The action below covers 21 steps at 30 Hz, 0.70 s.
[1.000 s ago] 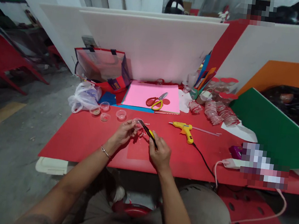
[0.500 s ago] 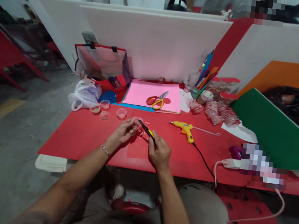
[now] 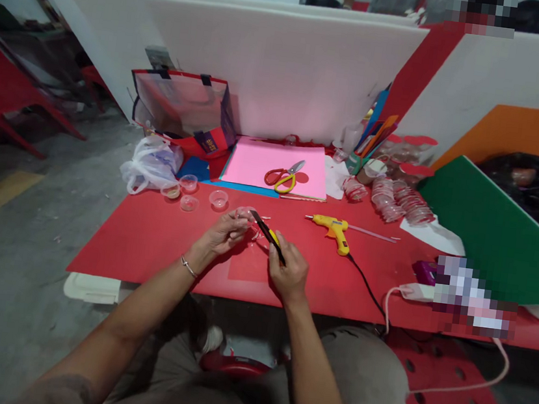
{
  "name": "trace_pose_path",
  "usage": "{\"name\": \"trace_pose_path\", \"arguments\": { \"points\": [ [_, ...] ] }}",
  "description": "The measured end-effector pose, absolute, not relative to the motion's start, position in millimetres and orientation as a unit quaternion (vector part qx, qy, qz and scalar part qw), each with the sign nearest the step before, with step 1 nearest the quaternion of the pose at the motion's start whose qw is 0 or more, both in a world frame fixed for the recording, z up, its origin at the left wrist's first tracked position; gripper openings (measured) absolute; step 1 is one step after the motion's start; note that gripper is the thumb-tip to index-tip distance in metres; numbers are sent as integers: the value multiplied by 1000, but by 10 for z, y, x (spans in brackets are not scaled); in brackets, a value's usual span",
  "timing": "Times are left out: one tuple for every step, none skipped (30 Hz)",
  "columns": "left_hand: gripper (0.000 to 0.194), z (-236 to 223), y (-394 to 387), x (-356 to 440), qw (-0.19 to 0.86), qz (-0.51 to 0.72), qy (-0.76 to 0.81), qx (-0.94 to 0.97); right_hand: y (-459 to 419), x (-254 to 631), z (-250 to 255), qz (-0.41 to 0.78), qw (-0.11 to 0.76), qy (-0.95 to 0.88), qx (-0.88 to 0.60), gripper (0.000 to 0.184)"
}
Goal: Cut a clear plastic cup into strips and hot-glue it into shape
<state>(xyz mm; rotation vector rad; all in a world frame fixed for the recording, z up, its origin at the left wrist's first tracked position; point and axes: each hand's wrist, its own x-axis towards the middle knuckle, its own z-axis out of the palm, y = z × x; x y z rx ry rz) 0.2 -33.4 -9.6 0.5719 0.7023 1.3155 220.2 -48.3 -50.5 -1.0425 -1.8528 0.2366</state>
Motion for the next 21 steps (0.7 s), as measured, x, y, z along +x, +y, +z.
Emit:
{"name": "trace_pose_path", "arguments": {
  "points": [
    [38,-96,-338,5,696,587,323,260,-484,2206,-505,97,481,-760,-426,39],
    [38,-101,-337,5,695,585,327,259,-484,2209,-506,94,481,-760,-427,39],
    [38,-110,-332,4,695,588,328,254,-484,2211,-507,89,484,-758,-427,39],
    [39,-124,-325,1,694,593,325,246,-482,2213,-509,83,490,-755,-428,39],
    [40,-140,-317,-3,692,601,321,237,-480,2214,-510,78,496,-751,-428,38],
    [40,-158,-307,-6,689,610,316,230,-478,2215,-511,73,504,-748,-426,38],
    [41,-175,-298,-10,686,618,312,225,-477,2215,-511,71,509,-746,-423,38],
    [40,-190,-290,-12,682,624,309,222,-476,2215,-509,70,510,-748,-420,37],
    [40,-202,-284,-13,680,628,306,222,-477,2213,-506,70,506,-751,-418,37],
    [39,-212,-279,-13,679,630,304,224,-479,2211,-503,70,501,-755,-417,37],
    [39,-218,-276,-13,678,630,302,227,-482,2208,-499,68,496,-759,-416,37],
    [39,-222,-274,-12,676,631,302,230,-486,2204,-496,64,492,-763,-415,37],
    [39,-223,-273,-10,673,633,304,235,-489,2201,-494,57,490,-766,-413,37],
    [40,-223,-274,-9,669,634,306,239,-491,2198,-493,48,490,-767,-411,38],
    [41,-220,-276,-7,665,636,308,242,-491,2196,-493,39,491,-768,-410,38],
    [42,-216,-278,-6,661,638,310,245,-491,2194,-494,30,490,-769,-410,38],
    [42,-209,-281,-4,657,639,314,247,-489,2193,-497,23,490,-768,-411,38],
    [43,-202,-284,-1,654,640,319,248,-486,2192,-499,16,490,-767,-413,38],
    [43,-192,-287,3,652,640,323,248,-484,2192,-503,11,490,-766,-416,38],
    [44,-183,-289,8,650,640,328,247,-482,2192,-507,7,489,-765,-418,38],
    [45,-173,-290,13,648,640,331,246,-481,2192,-512,3,487,-765,-421,38]
  ]
}}
